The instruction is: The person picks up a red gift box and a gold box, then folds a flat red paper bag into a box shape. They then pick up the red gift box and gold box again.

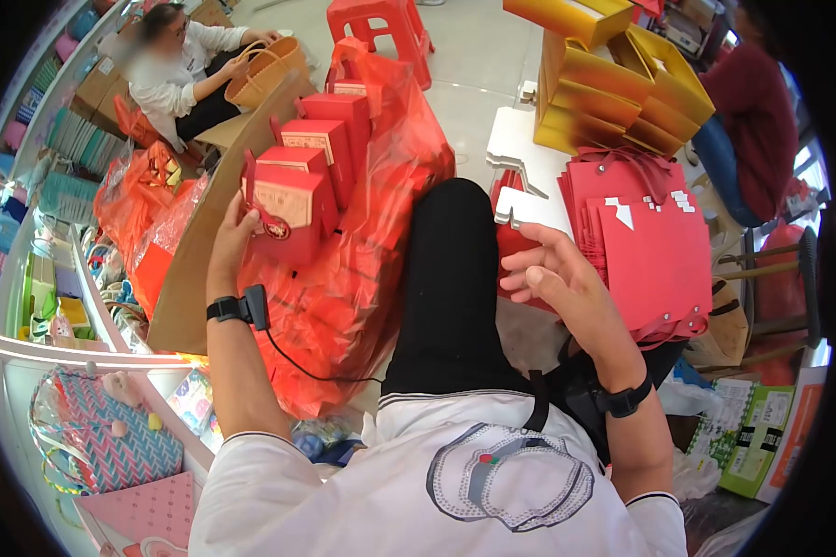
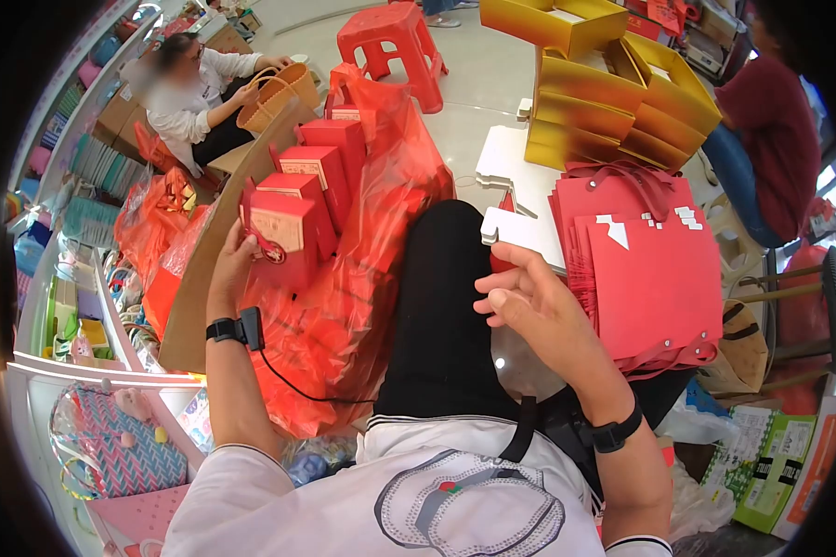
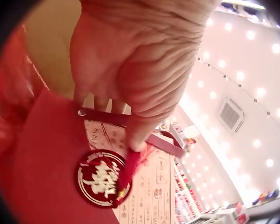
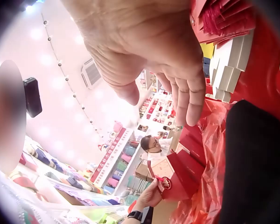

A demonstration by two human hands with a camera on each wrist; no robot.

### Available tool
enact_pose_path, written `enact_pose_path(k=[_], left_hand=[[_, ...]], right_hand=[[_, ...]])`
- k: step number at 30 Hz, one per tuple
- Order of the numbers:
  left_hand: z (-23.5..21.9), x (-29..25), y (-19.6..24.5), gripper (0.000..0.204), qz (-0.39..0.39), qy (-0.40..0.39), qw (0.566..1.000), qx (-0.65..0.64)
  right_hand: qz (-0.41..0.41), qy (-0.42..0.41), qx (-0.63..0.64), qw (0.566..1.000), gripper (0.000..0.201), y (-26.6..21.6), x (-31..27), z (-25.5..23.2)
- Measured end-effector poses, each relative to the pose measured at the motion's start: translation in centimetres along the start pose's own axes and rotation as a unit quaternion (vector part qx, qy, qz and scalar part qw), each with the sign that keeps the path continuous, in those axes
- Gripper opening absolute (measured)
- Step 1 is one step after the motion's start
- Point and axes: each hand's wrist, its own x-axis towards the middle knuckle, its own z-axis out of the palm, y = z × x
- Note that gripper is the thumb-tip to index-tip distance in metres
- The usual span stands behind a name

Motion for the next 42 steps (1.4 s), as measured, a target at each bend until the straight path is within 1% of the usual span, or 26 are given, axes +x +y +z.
enact_pose_path(k=[2, 5, 6, 7, 8, 9, 10, 11, 12, 14, 15, 17, 19, 20, 21, 22, 24, 25, 26, 28, 30, 33, 34, 37, 39, 42], left_hand=[[-2.2, 1.9, -4.3, 0.058, 0.057, 0.036, 0.979, 0.19], [-1.7, 2.4, -6.6, 0.054, 0.025, 0.137, 0.973, 0.183], [-2.3, 2.9, -8.0, 0.05, 0.055, 0.141, 0.97, 0.189], [-3.3, 3.1, -8.1, 0.048, 0.056, 0.147, 0.934, 0.322], [-3.9, 3.4, -8.2, 0.046, 0.062, 0.146, 0.881, 0.445], [-3.8, 3.6, -8.7, 0.046, 0.174, 0.141, 0.913, 0.34], [-3.2, 3.0, -7.2, 0.05, 0.074, 0.149, 0.925, 0.343], [-2.2, 2.6, -6.1, 0.052, 0.145, 0.15, 0.928, 0.307], [-2.1, 2.5, -5.4, 0.047, 0.155, 0.181, 0.899, 0.368], [-2.1, 2.8, -4.4, 0.044, 0.219, 0.236, 0.82, 0.474], [-1.0, 2.8, -3.6, 0.042, 0.232, 0.248, 0.823, 0.456], [2.4, 1.9, -1.1, 0.04, 0.255, 0.275, 0.826, 0.421], [10.0, -1.2, 6.0, 0.039, 0.159, 0.141, 0.926, 0.313], [14.1, -3.0, 8.8, 0.038, 0.104, 0.073, 0.958, 0.256], [17.5, -4.3, 10.1, 0.039, 0.074, -0.006, 0.98, 0.183], [20.8, -5.5, 11.2, 0.039, 0.043, -0.084, 0.99, 0.108], [27.1, -8.2, 13.6, 0.039, 0.025, -0.181, 0.981, 0.067], [29.4, -8.7, 13.8, 0.033, 0.01, -0.237, 0.971, 0.034], [31.5, -9.1, 13.9, 0.034, -0.017, -0.281, 0.96, -0.002], [35.2, -9.4, 14.2, 0.039, -0.02, -0.354, 0.935, -0.028], [38.4, -9.0, 13.7, 0.044, -0.036, -0.369, 0.928, -0.046], [41.5, -7.7, 13.1, 0.048, -0.082, -0.387, 0.916, -0.063], [42.2, -7.4, 13.0, 0.049, -0.102, -0.391, 0.912, -0.068], [43.3, -7.2, 13.2, 0.046, -0.097, -0.39, 0.913, -0.072], [43.8, -7.2, 13.2, 0.039, -0.113, -0.4, 0.907, -0.07], [44.5, -7.8, 12.9, 0.031, -0.102, -0.417, 0.9, -0.078]], right_hand=[[0.005, -0.004, 0.006, 1.0, 0.057, -0.1, -0.5, -0.2], [0.014, -0.007, 0.025, 1.0, 0.056, 0.2, -1.6, -0.7], [0.018, -0.007, 0.027, 0.999, 0.056, 0.2, -1.9, -0.8], [0.021, -0.001, 0.027, 0.999, 0.055, 0.1, -2.3, -1.1], [0.03, 0.0, 0.035, 0.999, 0.053, 0.0, -2.7, -1.3], [0.024, -0.004, 0.046, 0.999, 0.051, 0.1, -3.2, -1.7], [0.024, 0.0, 0.038, 0.999, 0.05, -0.1, -3.8, -2.2], [0.024, 0.004, 0.031, 0.999, 0.048, -0.4, -4.3, -2.6], [0.017, 0.014, 0.03, 0.999, 0.046, -0.6, -4.9, -3.1], [-0.004, 0.042, 0.022, 0.999, 0.045, -0.8, -6.3, -4.8], [-0.015, 0.051, 0.018, 0.998, 0.044, -0.9, -6.8, -5.5], [-0.039, 0.125, -0.011, 0.991, 0.038, -2.2, -8.4, -7.2], [-0.067, 0.204, -0.047, 0.976, 0.035, -3.2, -10.0, -9.4], [-0.083, 0.254, -0.068, 0.961, 0.033, -3.3, -10.6, -10.8], [-0.1, 0.303, -0.089, 0.944, 0.032, -3.4, -11.3, -12.2], [-0.101, 0.345, -0.127, 0.924, 0.032, -3.2, -11.8, -13.5], [-0.1, 0.425, -0.201, 0.877, 0.033, -2.1, -12.5, -15.7], [-0.093, 0.446, -0.243, 0.856, 0.034, -1.7, -12.9, -16.4], [-0.087, 0.466, -0.284, 0.833, 0.035, -1.4, -13.2, -16.8], [-0.079, 0.486, -0.356, 0.794, 0.037, -0.1, -13.8, -18.0], [-0.079, 0.49, -0.42, 0.76, 0.039, 1.2, -14.1, -19.2], [-0.061, 0.481, -0.385, 0.786, 0.039, 1.7, -14.4, -19.2], [-0.056, 0.482, -0.384, 0.786, 0.039, 1.8, -14.5, -19.1], [-0.05, 0.485, -0.375, 0.789, 0.039, 1.9, -14.6, -19.0], [-0.057, 0.485, -0.357, 0.796, 0.038, 1.7, -14.7, -18.9], [-0.044, 0.483, -0.295, 0.823, 0.039, 1.0, -14.5, -18.1]])
